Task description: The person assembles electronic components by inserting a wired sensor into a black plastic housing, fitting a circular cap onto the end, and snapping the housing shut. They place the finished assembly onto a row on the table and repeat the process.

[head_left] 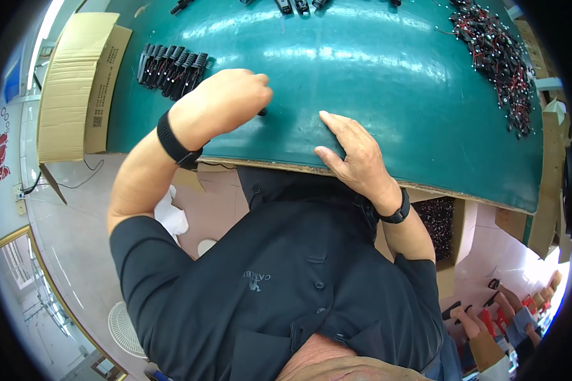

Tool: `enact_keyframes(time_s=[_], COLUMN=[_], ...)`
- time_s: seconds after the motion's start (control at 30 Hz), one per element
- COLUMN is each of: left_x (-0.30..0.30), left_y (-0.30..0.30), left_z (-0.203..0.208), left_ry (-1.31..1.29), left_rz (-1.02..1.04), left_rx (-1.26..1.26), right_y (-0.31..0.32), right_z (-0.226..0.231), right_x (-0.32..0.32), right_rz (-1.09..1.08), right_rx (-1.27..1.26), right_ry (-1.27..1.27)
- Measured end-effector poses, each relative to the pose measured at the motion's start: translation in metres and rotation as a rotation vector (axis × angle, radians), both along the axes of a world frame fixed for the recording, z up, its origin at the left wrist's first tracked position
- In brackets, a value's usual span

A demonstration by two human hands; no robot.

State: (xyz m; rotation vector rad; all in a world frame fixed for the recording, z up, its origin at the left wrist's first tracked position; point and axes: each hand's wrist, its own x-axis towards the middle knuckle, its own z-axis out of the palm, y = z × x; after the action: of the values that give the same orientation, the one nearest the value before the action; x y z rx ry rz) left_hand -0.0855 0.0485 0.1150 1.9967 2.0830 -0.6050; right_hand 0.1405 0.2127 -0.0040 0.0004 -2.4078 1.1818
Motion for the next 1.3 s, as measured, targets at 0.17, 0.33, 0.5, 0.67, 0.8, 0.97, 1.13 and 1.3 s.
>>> enact_keyframes(time_s=[0.17, 0.33, 0.5, 0.67, 0.8, 0.97, 1.13, 1.3], left_x=[-0.024, -0.030, -0.038, -0.052, -0.065, -0.069, -0.067, -0.066], left_y=[-0.062, -0.100, -0.098, -0.092, -0.097, -0.100, -0.109, -0.117], left_z=[-0.028, -0.090, -0.096, -0.091, -0.095, -0.097, -0.098, -0.097], left_ry=[-0.264, -0.295, -0.126, 0.014, 0.096, 0.126, 0.114, 0.103], left_rz=[0.314, 0.653, 0.796, 0.895, 0.915, 0.950, 0.959, 0.868], left_rx=[0.388, 0.816, 0.860, 0.819, 0.877, 0.828, 0.808, 0.873], right_y=[0.001, 0.002, 0.001, -0.001, 0.000, -0.001, -0.002, 0.000], right_z=[0.000, 0.003, 0.006, 0.005, 0.005, 0.005, 0.008, 0.010], right_x=[0.003, 0.007, 0.005, 0.003, 0.002, 0.002, 0.000, -0.001], right_rz=[0.021, 0.025, 0.022, 0.007, 0.012, 0.024, 0.038, 0.047], right_rx=[-0.033, -0.011, -0.012, -0.006, 0.011, 0.018, 0.048, 0.066], right_ry=[0.038, 0.015, 0.010, 0.001, -0.003, -0.015, -0.024, -0.037])
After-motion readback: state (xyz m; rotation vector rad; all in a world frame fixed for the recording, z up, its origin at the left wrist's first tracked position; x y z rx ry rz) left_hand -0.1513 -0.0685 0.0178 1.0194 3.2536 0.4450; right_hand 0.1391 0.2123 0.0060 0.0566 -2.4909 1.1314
